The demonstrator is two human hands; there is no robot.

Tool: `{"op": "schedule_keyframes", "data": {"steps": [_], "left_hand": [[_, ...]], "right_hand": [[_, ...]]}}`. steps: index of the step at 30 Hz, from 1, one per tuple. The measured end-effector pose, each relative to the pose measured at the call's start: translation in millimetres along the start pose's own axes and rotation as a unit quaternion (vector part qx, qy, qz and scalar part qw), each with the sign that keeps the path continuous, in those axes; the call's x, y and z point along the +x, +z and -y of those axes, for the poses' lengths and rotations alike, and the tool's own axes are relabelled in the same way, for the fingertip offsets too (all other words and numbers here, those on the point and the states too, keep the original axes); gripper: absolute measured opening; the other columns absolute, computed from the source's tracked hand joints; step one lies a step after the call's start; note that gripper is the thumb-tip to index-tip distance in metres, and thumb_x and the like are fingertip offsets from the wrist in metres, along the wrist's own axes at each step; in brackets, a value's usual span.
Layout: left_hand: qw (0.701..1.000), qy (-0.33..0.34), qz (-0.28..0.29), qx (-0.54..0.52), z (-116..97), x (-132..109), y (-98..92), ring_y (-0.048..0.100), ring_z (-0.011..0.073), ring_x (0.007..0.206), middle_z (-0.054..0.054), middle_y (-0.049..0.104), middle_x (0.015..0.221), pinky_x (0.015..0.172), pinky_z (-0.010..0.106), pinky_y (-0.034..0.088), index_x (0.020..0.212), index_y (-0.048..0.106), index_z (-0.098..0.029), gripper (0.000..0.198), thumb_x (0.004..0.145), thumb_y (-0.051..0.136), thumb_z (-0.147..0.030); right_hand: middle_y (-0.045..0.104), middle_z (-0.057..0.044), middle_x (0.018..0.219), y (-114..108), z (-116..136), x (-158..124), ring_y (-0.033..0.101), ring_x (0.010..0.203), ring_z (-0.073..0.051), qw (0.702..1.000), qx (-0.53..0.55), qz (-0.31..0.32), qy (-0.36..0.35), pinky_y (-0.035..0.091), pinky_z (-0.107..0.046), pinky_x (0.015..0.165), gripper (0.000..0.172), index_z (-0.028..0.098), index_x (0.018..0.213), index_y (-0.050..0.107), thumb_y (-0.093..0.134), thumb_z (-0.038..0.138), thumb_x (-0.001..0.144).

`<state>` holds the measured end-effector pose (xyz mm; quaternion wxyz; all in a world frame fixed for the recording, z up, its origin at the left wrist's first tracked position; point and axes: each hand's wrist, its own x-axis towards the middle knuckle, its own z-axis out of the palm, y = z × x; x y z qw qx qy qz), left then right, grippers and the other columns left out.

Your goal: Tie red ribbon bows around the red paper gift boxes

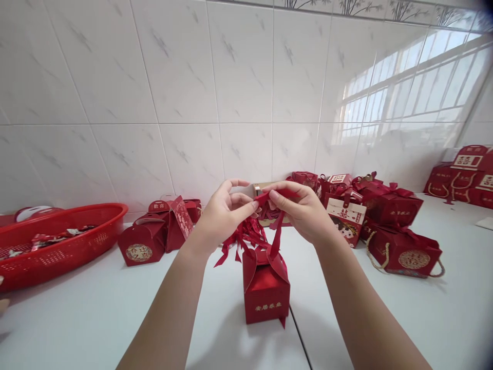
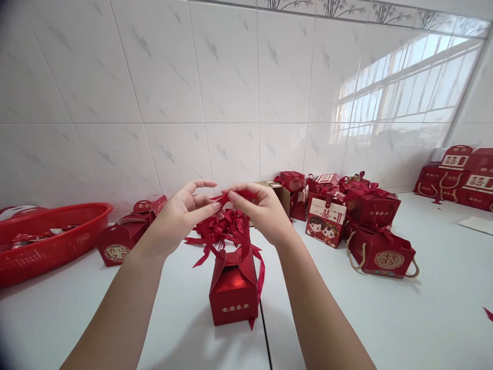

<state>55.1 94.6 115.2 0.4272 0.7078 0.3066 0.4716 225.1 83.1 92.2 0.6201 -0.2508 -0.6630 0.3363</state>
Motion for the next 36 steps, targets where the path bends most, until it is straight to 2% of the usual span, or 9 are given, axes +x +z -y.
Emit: {"op": "schedule_keyframes", "data": {"steps": [4, 8, 14, 18, 21, 23, 27, 31, 36], "left_hand": [[0.995, -0.019, -0.023, -0.093, 0, 4, -3.2, 0.062, 0.0143, 0.068, -0.004, 0.063, 0.068, 0.067, 0.026, 0.045, 0.111, 0.049, -0.018, 0.041, 0.074, 0.065, -0.021], [0.985, -0.054, -0.010, -0.163, 0, 6, -4.7, 0.060, 0.0128, 0.067, -0.002, 0.062, 0.071, 0.067, 0.026, 0.046, 0.109, 0.051, -0.016, 0.036, 0.076, 0.065, -0.021], [0.987, -0.046, -0.012, -0.152, 1, 6, -1.2, 0.060, 0.0129, 0.069, 0.001, 0.064, 0.073, 0.067, 0.024, 0.046, 0.118, 0.050, -0.014, 0.042, 0.076, 0.058, -0.016], [0.998, 0.034, -0.057, 0.023, 3, 1, 4.1, 0.049, 0.0101, 0.052, -0.004, 0.057, 0.064, 0.056, 0.023, 0.040, 0.133, 0.044, -0.021, 0.052, 0.082, 0.053, -0.025], [0.964, 0.111, -0.129, 0.206, 6, -7, 0.6, 0.045, 0.0101, 0.051, -0.004, 0.057, 0.067, 0.057, 0.024, 0.040, 0.136, 0.043, -0.023, 0.055, 0.083, 0.054, -0.032], [0.930, 0.137, -0.162, 0.299, 10, -14, -9.6, 0.048, 0.0118, 0.056, -0.003, 0.056, 0.068, 0.062, 0.024, 0.042, 0.128, 0.050, -0.021, 0.050, 0.080, 0.058, -0.033], [0.881, 0.101, -0.158, 0.433, 33, -33, -46.0, 0.051, 0.0141, 0.058, -0.005, 0.048, 0.062, 0.062, 0.024, 0.042, 0.113, 0.056, -0.022, 0.036, 0.077, 0.054, -0.021], [0.863, 0.035, -0.087, 0.496, 75, -62, -77.8, 0.055, 0.0176, 0.065, 0.001, 0.056, 0.073, 0.061, 0.025, 0.042, 0.111, 0.055, -0.020, 0.037, 0.078, 0.041, -0.011], [0.889, -0.013, -0.052, 0.456, 112, -89, -72.4, 0.059, 0.0267, 0.086, 0.007, 0.063, 0.083, 0.080, 0.037, 0.043, 0.098, 0.062, -0.020, 0.037, 0.071, 0.042, -0.004]], "right_hand": [[0.068, -0.001, 0.086, -11, 1, 0, 0.062, 0.084, -0.016, 0.988, -0.125, 0.047, -0.077, 0.054, -0.031, 0.074, 0.015, 0.026, 0.090, 0.072, 0.059, 0.031, 0.085], [0.068, -0.002, 0.088, -18, 0, 0, 0.061, 0.084, -0.017, 0.947, -0.277, 0.062, -0.153, 0.051, -0.031, 0.073, 0.023, 0.030, 0.094, 0.074, 0.053, 0.023, 0.088], [0.070, -0.002, 0.088, -17, -4, 3, 0.062, 0.084, -0.017, 0.927, -0.321, 0.066, -0.182, 0.051, -0.034, 0.074, 0.026, 0.033, 0.103, 0.071, 0.051, 0.023, 0.089], [0.071, 0.000, 0.082, -19, -9, -2, 0.062, 0.069, -0.016, 0.933, -0.337, 0.015, -0.120, 0.050, -0.031, 0.066, 0.028, 0.029, 0.113, 0.067, 0.052, 0.031, 0.089], [0.072, -0.001, 0.078, -28, -14, -18, 0.060, 0.057, -0.015, 0.932, -0.353, -0.076, -0.036, 0.047, -0.029, 0.056, 0.036, 0.025, 0.118, 0.064, 0.048, 0.039, 0.090], [0.072, -0.002, 0.076, -40, -18, -37, 0.062, 0.061, -0.017, 0.915, -0.387, -0.117, -0.001, 0.046, -0.029, 0.058, 0.037, 0.022, 0.108, 0.068, 0.045, 0.044, 0.090], [0.068, -0.003, 0.066, -77, -25, -89, 0.058, 0.057, -0.018, 0.840, -0.511, -0.141, 0.111, 0.040, -0.027, 0.054, 0.040, 0.020, 0.068, 0.063, 0.040, 0.046, 0.089], [0.069, -0.003, 0.068, -113, -37, -142, 0.060, 0.059, -0.019, 0.767, -0.570, -0.160, 0.247, 0.039, -0.028, 0.053, 0.036, 0.021, 0.065, 0.060, 0.039, 0.040, 0.087], [0.071, -0.010, 0.084, -113, -57, -170, 0.064, 0.076, -0.027, 0.764, -0.573, -0.132, 0.265, 0.044, -0.037, 0.068, 0.027, 0.020, 0.073, 0.069, 0.045, 0.028, 0.082]]}}
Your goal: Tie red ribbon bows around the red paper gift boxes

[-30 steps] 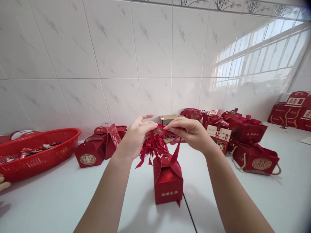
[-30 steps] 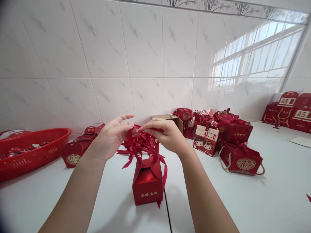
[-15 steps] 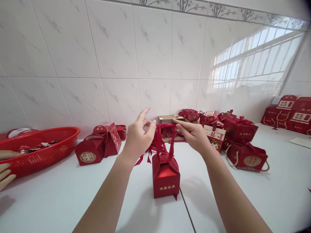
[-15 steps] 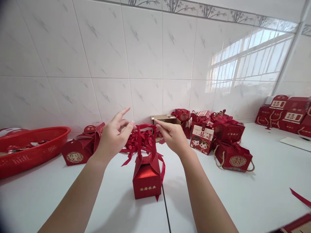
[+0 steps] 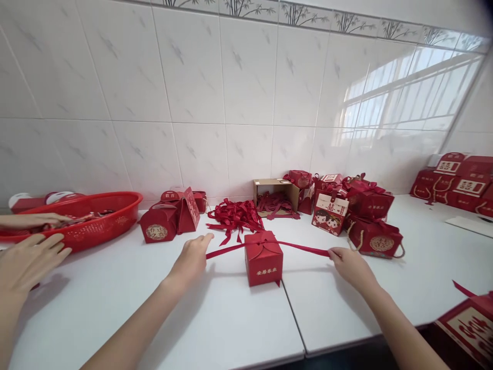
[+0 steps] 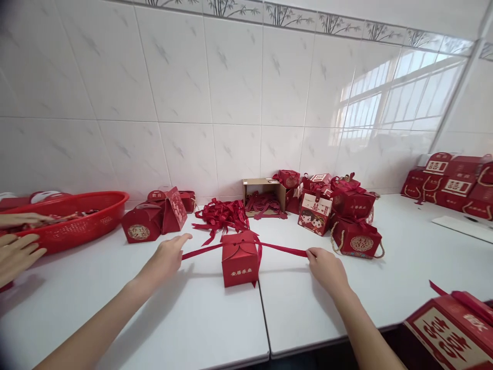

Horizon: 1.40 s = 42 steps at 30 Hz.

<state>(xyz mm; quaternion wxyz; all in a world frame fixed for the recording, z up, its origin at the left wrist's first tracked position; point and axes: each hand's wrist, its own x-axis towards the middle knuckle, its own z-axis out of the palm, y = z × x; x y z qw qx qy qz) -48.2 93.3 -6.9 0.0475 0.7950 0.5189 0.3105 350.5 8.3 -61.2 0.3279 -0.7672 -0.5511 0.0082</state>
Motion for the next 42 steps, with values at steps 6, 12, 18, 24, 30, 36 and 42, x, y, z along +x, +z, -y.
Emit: {"op": "schedule_keyframes", "data": {"steps": [6, 12, 18, 24, 30, 36, 42], "left_hand": [[0.993, -0.024, -0.018, -0.119, -40, 10, 36.7, 0.056, 0.0271, 0.103, 0.010, 0.062, 0.108, 0.095, 0.043, 0.040, 0.096, 0.065, -0.019, 0.023, 0.082, 0.051, -0.030], [0.966, -0.037, 0.019, -0.257, -74, 16, 60.1, 0.060, 0.0213, 0.101, 0.007, 0.065, 0.114, 0.087, 0.032, 0.048, 0.105, 0.066, -0.022, 0.029, 0.080, 0.056, -0.031], [0.951, -0.056, 0.026, -0.302, -81, 12, 61.3, 0.060, 0.0233, 0.104, 0.010, 0.065, 0.113, 0.090, 0.035, 0.047, 0.102, 0.067, -0.017, 0.028, 0.077, 0.056, -0.024], [0.948, -0.057, 0.029, -0.310, -83, 7, 58.7, 0.059, 0.0226, 0.103, 0.007, 0.066, 0.110, 0.092, 0.034, 0.045, 0.099, 0.066, -0.020, 0.027, 0.074, 0.059, -0.025], [0.950, -0.126, 0.022, -0.286, -77, 1, 66.6, 0.062, 0.0242, 0.090, 0.013, 0.063, 0.106, 0.074, 0.033, 0.049, 0.108, 0.050, -0.016, 0.046, 0.075, 0.059, -0.046], [0.959, -0.130, 0.054, -0.246, -70, 2, 57.0, 0.053, 0.0172, 0.061, -0.002, 0.053, 0.060, 0.058, 0.027, 0.039, 0.063, 0.044, -0.020, 0.044, 0.067, 0.059, -0.061], [0.961, -0.117, 0.110, -0.225, -58, 17, 28.5, 0.046, 0.0133, 0.052, -0.004, 0.051, 0.052, 0.052, 0.024, 0.033, 0.059, 0.051, -0.020, 0.031, 0.067, 0.061, -0.048]], "right_hand": [[0.054, -0.019, 0.128, 16, 62, 2, 0.051, 0.117, -0.028, 0.992, 0.073, -0.010, -0.101, 0.038, -0.041, 0.098, 0.043, 0.010, 0.122, 0.057, 0.034, 0.029, 0.090], [0.055, -0.007, 0.132, 24, 123, 13, 0.052, 0.118, -0.021, 0.948, 0.150, 0.123, -0.251, 0.044, -0.031, 0.093, 0.044, 0.022, 0.129, 0.053, 0.044, 0.028, 0.087], [0.062, -0.010, 0.101, 23, 139, 23, 0.058, 0.093, -0.025, 0.930, 0.122, 0.186, -0.294, 0.046, -0.034, 0.078, 0.032, 0.017, 0.104, 0.066, 0.058, 0.027, 0.074], [0.060, -0.007, 0.088, 16, 138, 16, 0.055, 0.085, -0.022, 0.927, 0.101, 0.184, -0.311, 0.043, -0.031, 0.073, 0.018, 0.018, 0.087, 0.064, 0.059, 0.029, 0.074], [0.060, -0.012, 0.107, 22, 128, 4, 0.057, 0.095, -0.023, 0.950, 0.119, 0.129, -0.257, 0.043, -0.032, 0.080, 0.031, 0.017, 0.103, 0.059, 0.051, 0.040, 0.084], [0.056, 0.002, 0.064, 20, 115, 7, 0.053, 0.058, -0.015, 0.965, 0.136, 0.105, -0.199, 0.041, -0.026, 0.056, 0.028, 0.019, 0.094, 0.053, 0.052, 0.044, 0.082], [0.046, 0.003, 0.062, -7, 107, 14, 0.041, 0.056, -0.011, 0.946, 0.112, 0.119, -0.279, 0.033, -0.023, 0.054, 0.021, 0.019, 0.052, 0.045, 0.056, 0.014, 0.069]]}}
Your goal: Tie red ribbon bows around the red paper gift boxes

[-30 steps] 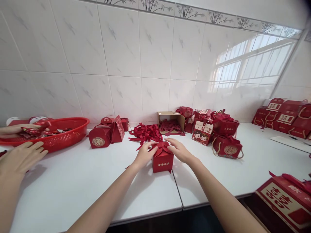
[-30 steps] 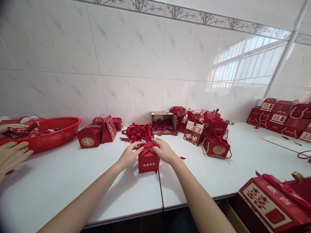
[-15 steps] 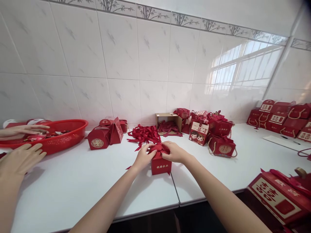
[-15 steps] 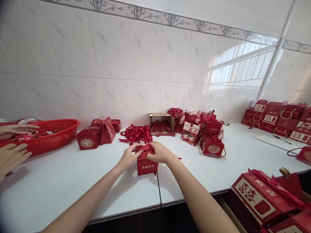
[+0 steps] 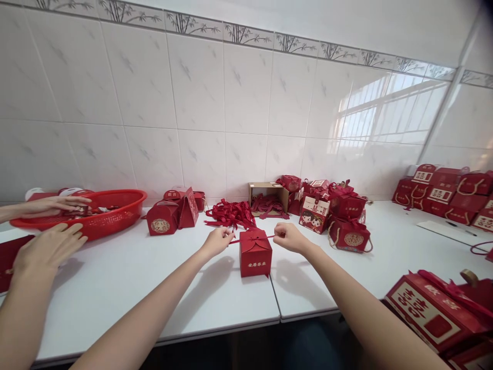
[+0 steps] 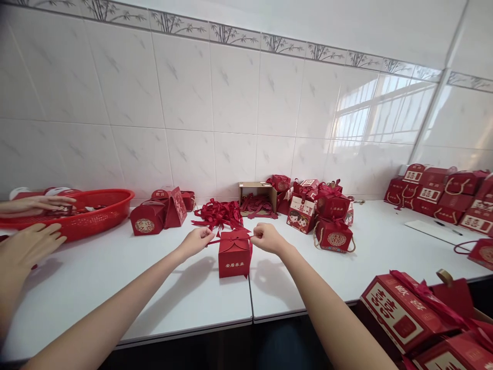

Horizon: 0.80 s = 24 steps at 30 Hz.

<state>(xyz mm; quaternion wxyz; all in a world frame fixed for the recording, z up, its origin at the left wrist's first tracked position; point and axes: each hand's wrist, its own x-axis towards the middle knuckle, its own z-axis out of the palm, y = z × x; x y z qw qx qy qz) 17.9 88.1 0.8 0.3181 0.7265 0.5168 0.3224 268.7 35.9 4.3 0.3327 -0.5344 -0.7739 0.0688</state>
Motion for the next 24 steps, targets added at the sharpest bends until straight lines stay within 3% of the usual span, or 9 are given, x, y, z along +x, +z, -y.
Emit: {"op": "schedule_keyframes", "data": {"steps": [5, 8, 10, 14, 17, 20, 24], "left_hand": [[0.977, -0.059, 0.207, 0.005, -22, 2, -30.7, 0.039, 0.0090, 0.040, 0.003, 0.061, 0.052, 0.039, 0.021, 0.024, 0.051, 0.064, -0.017, 0.020, 0.046, 0.078, -0.030], [0.963, -0.043, 0.266, -0.020, -39, -1, -37.8, 0.038, 0.0078, 0.041, 0.004, 0.061, 0.053, 0.039, 0.021, 0.023, 0.055, 0.069, -0.016, 0.023, 0.047, 0.081, -0.035], [0.966, -0.020, 0.253, -0.045, -47, -6, -34.5, 0.037, 0.0076, 0.041, 0.003, 0.059, 0.054, 0.040, 0.022, 0.024, 0.065, 0.073, -0.016, 0.029, 0.056, 0.076, -0.044], [0.984, 0.032, 0.157, -0.072, -48, -17, -11.9, 0.041, 0.0104, 0.046, 0.001, 0.054, 0.054, 0.044, 0.024, 0.032, 0.087, 0.074, -0.015, 0.039, 0.075, 0.058, -0.048], [0.994, 0.075, 0.066, -0.054, -41, -28, 8.6, 0.054, 0.0168, 0.064, 0.004, 0.061, 0.069, 0.061, 0.029, 0.043, 0.089, 0.075, -0.017, 0.028, 0.077, 0.057, -0.035], [0.991, 0.133, 0.004, -0.018, -36, -40, 23.8, 0.056, 0.0199, 0.083, 0.005, 0.060, 0.088, 0.079, 0.032, 0.044, 0.091, 0.075, -0.023, 0.027, 0.077, 0.052, -0.019], [0.971, 0.232, -0.029, 0.049, -28, -46, 33.0, 0.057, 0.0179, 0.085, 0.007, 0.054, 0.101, 0.078, 0.031, 0.046, 0.102, 0.072, -0.027, 0.041, 0.083, 0.039, -0.011]], "right_hand": [[0.049, -0.002, 0.067, -3, 9, 2, 0.043, 0.056, -0.011, 1.000, -0.027, -0.012, 0.000, 0.035, -0.026, 0.059, 0.027, 0.017, 0.042, 0.050, 0.056, 0.005, 0.065], [0.052, -0.004, 0.065, 3, 20, 5, 0.049, 0.061, -0.014, 0.999, -0.008, -0.048, 0.021, 0.037, -0.028, 0.063, 0.028, 0.016, 0.044, 0.057, 0.058, 0.010, 0.071], [0.056, -0.004, 0.066, 7, 28, 6, 0.052, 0.063, -0.015, 0.997, 0.023, -0.068, 0.034, 0.039, -0.028, 0.064, 0.024, 0.017, 0.050, 0.062, 0.060, 0.015, 0.073], [0.063, -0.004, 0.073, 16, 45, 2, 0.058, 0.068, -0.015, 0.990, 0.111, -0.070, 0.052, 0.043, -0.025, 0.065, 0.016, 0.017, 0.060, 0.069, 0.062, 0.018, 0.074], [0.065, -0.003, 0.073, 23, 54, 0, 0.058, 0.068, -0.015, 0.982, 0.174, -0.045, 0.067, 0.044, -0.023, 0.063, 0.015, 0.016, 0.062, 0.071, 0.064, 0.025, 0.073], [0.061, -0.001, 0.059, 30, 58, -1, 0.052, 0.059, -0.013, 0.972, 0.213, -0.024, 0.096, 0.040, -0.024, 0.056, 0.019, 0.016, 0.057, 0.069, 0.067, 0.030, 0.068], [0.043, 0.005, 0.044, 31, 59, -3, 0.035, 0.047, -0.009, 0.958, 0.250, 0.005, 0.141, 0.028, -0.023, 0.047, 0.017, 0.016, 0.047, 0.060, 0.061, 0.023, 0.063]]}}
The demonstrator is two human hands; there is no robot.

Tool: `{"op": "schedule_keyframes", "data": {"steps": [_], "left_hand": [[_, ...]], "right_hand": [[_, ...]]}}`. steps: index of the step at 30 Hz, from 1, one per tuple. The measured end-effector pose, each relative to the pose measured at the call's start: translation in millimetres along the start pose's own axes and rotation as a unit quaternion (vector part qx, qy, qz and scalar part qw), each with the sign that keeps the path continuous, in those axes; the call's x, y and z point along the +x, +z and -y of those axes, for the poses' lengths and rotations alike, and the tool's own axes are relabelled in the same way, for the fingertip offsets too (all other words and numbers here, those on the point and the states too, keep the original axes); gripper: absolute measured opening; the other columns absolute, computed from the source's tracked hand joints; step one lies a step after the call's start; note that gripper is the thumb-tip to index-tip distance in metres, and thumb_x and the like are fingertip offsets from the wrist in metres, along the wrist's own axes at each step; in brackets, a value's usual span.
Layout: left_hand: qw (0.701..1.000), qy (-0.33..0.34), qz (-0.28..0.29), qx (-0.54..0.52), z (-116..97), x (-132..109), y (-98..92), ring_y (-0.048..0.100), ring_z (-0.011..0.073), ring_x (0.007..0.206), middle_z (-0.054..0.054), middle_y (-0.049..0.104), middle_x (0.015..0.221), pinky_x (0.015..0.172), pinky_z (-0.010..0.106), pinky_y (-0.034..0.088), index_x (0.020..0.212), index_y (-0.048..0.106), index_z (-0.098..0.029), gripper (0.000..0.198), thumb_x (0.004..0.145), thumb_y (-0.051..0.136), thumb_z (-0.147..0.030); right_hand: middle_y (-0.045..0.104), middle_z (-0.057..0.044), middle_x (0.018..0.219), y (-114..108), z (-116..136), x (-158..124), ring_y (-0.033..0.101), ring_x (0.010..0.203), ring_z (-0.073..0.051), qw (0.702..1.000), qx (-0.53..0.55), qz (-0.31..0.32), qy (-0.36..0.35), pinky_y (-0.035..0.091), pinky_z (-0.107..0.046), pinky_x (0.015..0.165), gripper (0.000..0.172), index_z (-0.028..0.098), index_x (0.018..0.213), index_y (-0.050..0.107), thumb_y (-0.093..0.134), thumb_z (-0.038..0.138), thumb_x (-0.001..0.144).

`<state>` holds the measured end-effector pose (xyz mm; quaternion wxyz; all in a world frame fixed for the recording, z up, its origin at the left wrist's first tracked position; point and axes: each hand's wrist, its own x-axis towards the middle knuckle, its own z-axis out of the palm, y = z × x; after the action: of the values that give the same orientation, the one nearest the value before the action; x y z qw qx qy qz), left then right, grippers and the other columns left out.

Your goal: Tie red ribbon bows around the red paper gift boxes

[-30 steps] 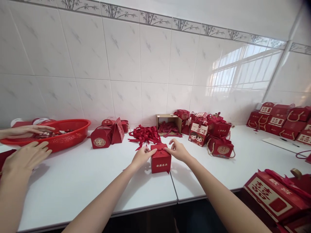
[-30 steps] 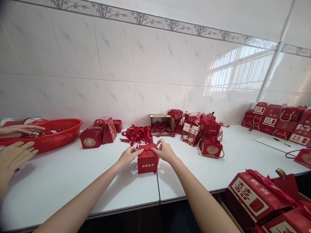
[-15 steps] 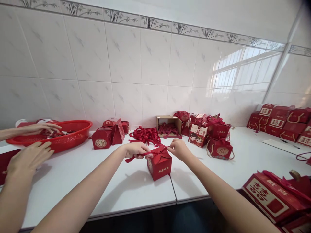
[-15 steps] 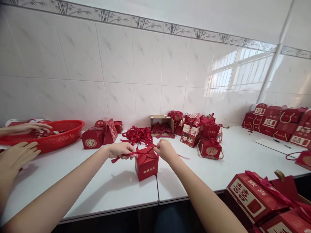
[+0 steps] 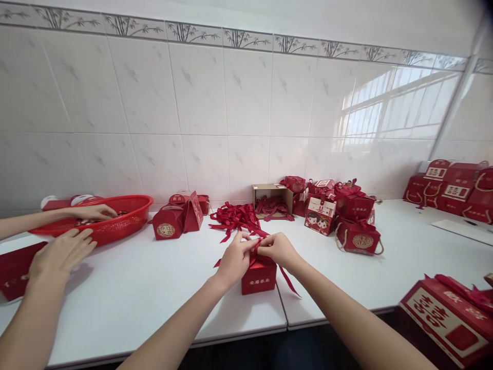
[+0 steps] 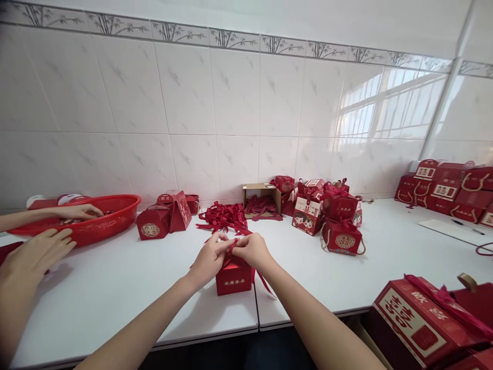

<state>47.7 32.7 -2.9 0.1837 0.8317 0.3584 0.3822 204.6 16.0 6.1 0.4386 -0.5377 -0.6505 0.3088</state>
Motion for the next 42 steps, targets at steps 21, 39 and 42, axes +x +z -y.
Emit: {"op": "schedule_keyframes", "data": {"steps": [21, 39, 42], "left_hand": [[0.998, 0.001, 0.011, -0.068, 9, 15, -1.2, 0.043, 0.0052, 0.048, 0.007, 0.063, 0.105, 0.048, 0.023, 0.040, 0.074, 0.071, -0.019, 0.015, 0.072, 0.056, -0.022], [0.994, -0.045, 0.099, 0.012, 15, 14, -24.6, 0.038, 0.0316, 0.124, 0.003, 0.060, 0.125, 0.102, 0.050, 0.027, 0.056, 0.058, -0.021, 0.030, 0.081, 0.045, -0.033], [0.979, 0.069, 0.055, 0.182, 17, 10, -30.1, 0.033, 0.0330, 0.123, 0.003, 0.062, 0.119, 0.100, 0.056, 0.018, 0.059, 0.061, -0.021, 0.029, 0.083, 0.049, -0.031]], "right_hand": [[0.049, 0.004, 0.049, -25, -5, 13, 0.040, 0.050, -0.009, 0.992, -0.025, 0.123, 0.008, 0.030, -0.022, 0.047, 0.008, 0.016, 0.053, 0.060, 0.060, 0.021, 0.060], [0.059, -0.008, 0.089, -34, -18, -11, 0.054, 0.088, -0.022, 0.968, -0.226, -0.052, -0.096, 0.040, -0.033, 0.077, 0.017, 0.019, 0.053, 0.048, 0.058, 0.016, 0.067], [0.059, -0.008, 0.097, -34, -21, -15, 0.051, 0.097, -0.026, 0.955, -0.261, -0.081, -0.112, 0.038, -0.038, 0.082, 0.017, 0.019, 0.052, 0.049, 0.060, 0.016, 0.066]]}}
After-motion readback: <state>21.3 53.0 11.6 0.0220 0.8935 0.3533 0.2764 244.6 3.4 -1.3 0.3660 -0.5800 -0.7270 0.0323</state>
